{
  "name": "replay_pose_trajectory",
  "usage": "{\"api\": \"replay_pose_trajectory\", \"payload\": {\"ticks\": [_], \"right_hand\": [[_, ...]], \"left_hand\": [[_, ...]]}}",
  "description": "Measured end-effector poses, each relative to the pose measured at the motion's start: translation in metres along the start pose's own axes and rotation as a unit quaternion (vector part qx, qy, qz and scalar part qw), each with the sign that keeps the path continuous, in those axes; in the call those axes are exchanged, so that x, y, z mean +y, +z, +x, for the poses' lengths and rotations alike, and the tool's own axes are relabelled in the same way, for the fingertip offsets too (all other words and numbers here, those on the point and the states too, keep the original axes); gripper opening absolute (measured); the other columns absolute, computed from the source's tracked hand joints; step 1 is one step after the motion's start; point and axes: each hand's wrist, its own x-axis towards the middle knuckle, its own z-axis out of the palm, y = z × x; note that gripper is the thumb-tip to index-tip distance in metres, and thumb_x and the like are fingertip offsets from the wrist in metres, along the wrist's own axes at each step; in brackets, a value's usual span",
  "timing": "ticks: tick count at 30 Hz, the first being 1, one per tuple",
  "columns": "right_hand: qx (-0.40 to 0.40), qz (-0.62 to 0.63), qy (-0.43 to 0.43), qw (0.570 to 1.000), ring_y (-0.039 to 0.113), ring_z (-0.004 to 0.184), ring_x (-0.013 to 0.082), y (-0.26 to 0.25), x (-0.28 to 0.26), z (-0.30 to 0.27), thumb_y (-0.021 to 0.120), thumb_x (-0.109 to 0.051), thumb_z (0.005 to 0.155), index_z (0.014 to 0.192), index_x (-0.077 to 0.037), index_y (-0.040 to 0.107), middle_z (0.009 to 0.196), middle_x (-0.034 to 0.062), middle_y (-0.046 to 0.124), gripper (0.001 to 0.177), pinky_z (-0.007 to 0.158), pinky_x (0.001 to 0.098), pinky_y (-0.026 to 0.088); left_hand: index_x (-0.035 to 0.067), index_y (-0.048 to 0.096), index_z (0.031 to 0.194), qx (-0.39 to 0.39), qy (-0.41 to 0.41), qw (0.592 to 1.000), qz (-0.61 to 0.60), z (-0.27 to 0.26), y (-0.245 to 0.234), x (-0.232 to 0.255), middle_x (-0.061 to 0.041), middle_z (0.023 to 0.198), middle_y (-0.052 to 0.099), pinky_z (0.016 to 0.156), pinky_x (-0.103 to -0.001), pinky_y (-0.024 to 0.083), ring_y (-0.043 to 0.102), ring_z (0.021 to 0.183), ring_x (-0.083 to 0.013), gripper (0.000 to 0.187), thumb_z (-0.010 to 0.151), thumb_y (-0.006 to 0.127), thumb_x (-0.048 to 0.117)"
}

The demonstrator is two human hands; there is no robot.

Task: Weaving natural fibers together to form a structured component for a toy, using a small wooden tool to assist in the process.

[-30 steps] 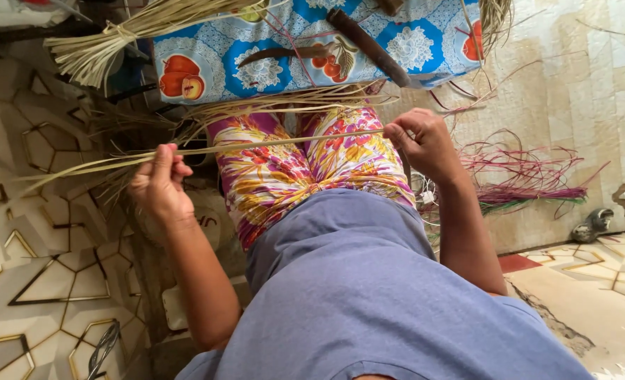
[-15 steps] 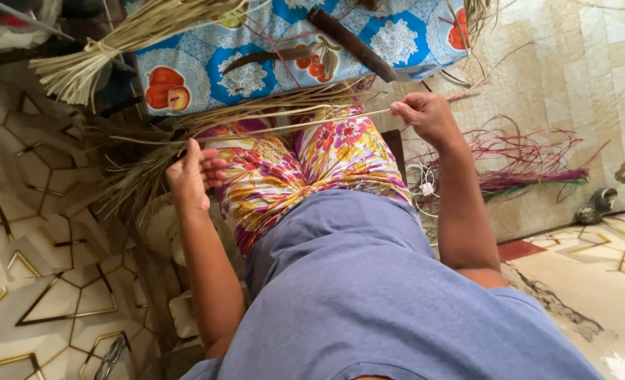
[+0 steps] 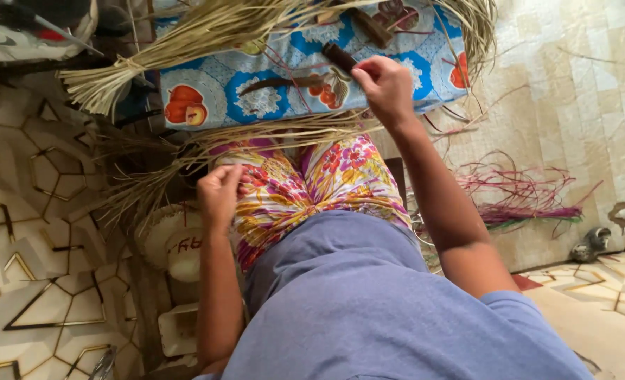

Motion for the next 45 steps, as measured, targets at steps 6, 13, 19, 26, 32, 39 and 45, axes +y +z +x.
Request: {"api": "replay_pose_trajectory", "payload": {"ticks": [6, 13, 19, 26, 32, 39, 45], "right_hand": [[-0.003, 0.067, -0.004, 0.998, 0.056, 0.053, 0.0079, 0.042, -0.002, 0.040, 0.062, -0.007, 0.082, 0.082, -0.004, 0.067, 0.068, 0.0056, 0.066, 0.006, 0.045, 0.0123, 0.045], [0.064, 0.485, 0.345, 0.801, 0.051, 0.043, 0.0108, 0.062, -0.018, 0.080, 0.062, -0.006, 0.081, 0.095, 0.002, 0.064, 0.065, 0.0099, 0.065, 0.016, 0.039, 0.0197, 0.042], [0.123, 0.518, 0.329, 0.780, 0.057, 0.049, 0.0119, 0.072, -0.017, 0.084, 0.068, -0.012, 0.074, 0.093, 0.000, 0.065, 0.068, 0.0081, 0.066, 0.023, 0.045, 0.0232, 0.051], [0.121, 0.492, 0.332, 0.796, 0.053, 0.047, 0.0092, 0.048, -0.022, 0.075, 0.066, -0.005, 0.078, 0.079, -0.003, 0.063, 0.064, 0.0051, 0.063, 0.004, 0.042, 0.0196, 0.047], [0.371, 0.631, 0.302, 0.610, 0.057, 0.048, 0.0169, -0.001, 0.126, 0.104, 0.063, -0.007, 0.072, 0.066, -0.003, 0.059, 0.056, 0.0083, 0.060, 0.008, 0.046, 0.0297, 0.050], [0.367, 0.601, 0.219, 0.675, 0.065, 0.064, 0.0200, -0.055, 0.054, 0.056, 0.054, -0.013, 0.072, 0.079, 0.002, 0.067, 0.066, 0.0123, 0.066, 0.021, 0.052, 0.0282, 0.052], [0.027, 0.010, -0.182, 0.983, 0.059, 0.070, 0.0088, -0.003, -0.069, -0.038, 0.058, -0.013, 0.087, 0.091, -0.024, 0.064, 0.074, -0.0071, 0.060, 0.013, 0.070, 0.0184, 0.047]], "left_hand": [[0.003, 0.067, 0.084, -0.036, 0.059, 0.996, 0.051, -0.007, 0.005, 0.001, -0.004, 0.065, 0.063, 0.051, -0.023, 0.047, 0.054, 0.055, -0.0083, 0.020, 0.087, 0.054, 0.018], [0.005, 0.065, 0.073, -0.025, 0.071, 0.996, 0.039, -0.012, 0.000, -0.006, -0.001, 0.061, 0.060, 0.049, -0.022, 0.042, 0.050, 0.053, -0.0068, 0.022, 0.087, 0.055, 0.019], [0.005, 0.066, 0.076, -0.028, 0.044, 0.998, 0.027, -0.014, -0.001, -0.006, -0.002, 0.066, 0.062, 0.054, -0.021, 0.045, 0.052, 0.055, -0.0074, 0.020, 0.087, 0.055, 0.017], [0.003, 0.066, 0.078, -0.025, 0.046, 0.998, 0.026, -0.015, 0.001, -0.010, -0.004, 0.066, 0.063, 0.050, -0.022, 0.046, 0.053, 0.052, -0.0086, 0.019, 0.087, 0.055, 0.018], [0.007, 0.065, 0.071, -0.018, 0.065, 0.998, 0.013, -0.021, -0.008, -0.013, 0.001, 0.064, 0.061, 0.049, -0.021, 0.043, 0.053, 0.053, -0.0063, 0.023, 0.087, 0.055, 0.020], [0.001, 0.064, 0.081, 0.038, 0.270, 0.959, 0.075, -0.036, 0.004, 0.010, -0.007, 0.073, 0.065, 0.063, -0.027, 0.048, 0.061, 0.067, -0.0139, 0.016, 0.087, 0.055, 0.013], [0.009, 0.070, 0.091, 0.146, 0.563, 0.801, 0.144, -0.052, 0.028, 0.017, -0.005, 0.089, 0.067, 0.070, -0.030, 0.050, 0.064, 0.077, -0.0192, 0.011, 0.082, 0.064, 0.014]]}}
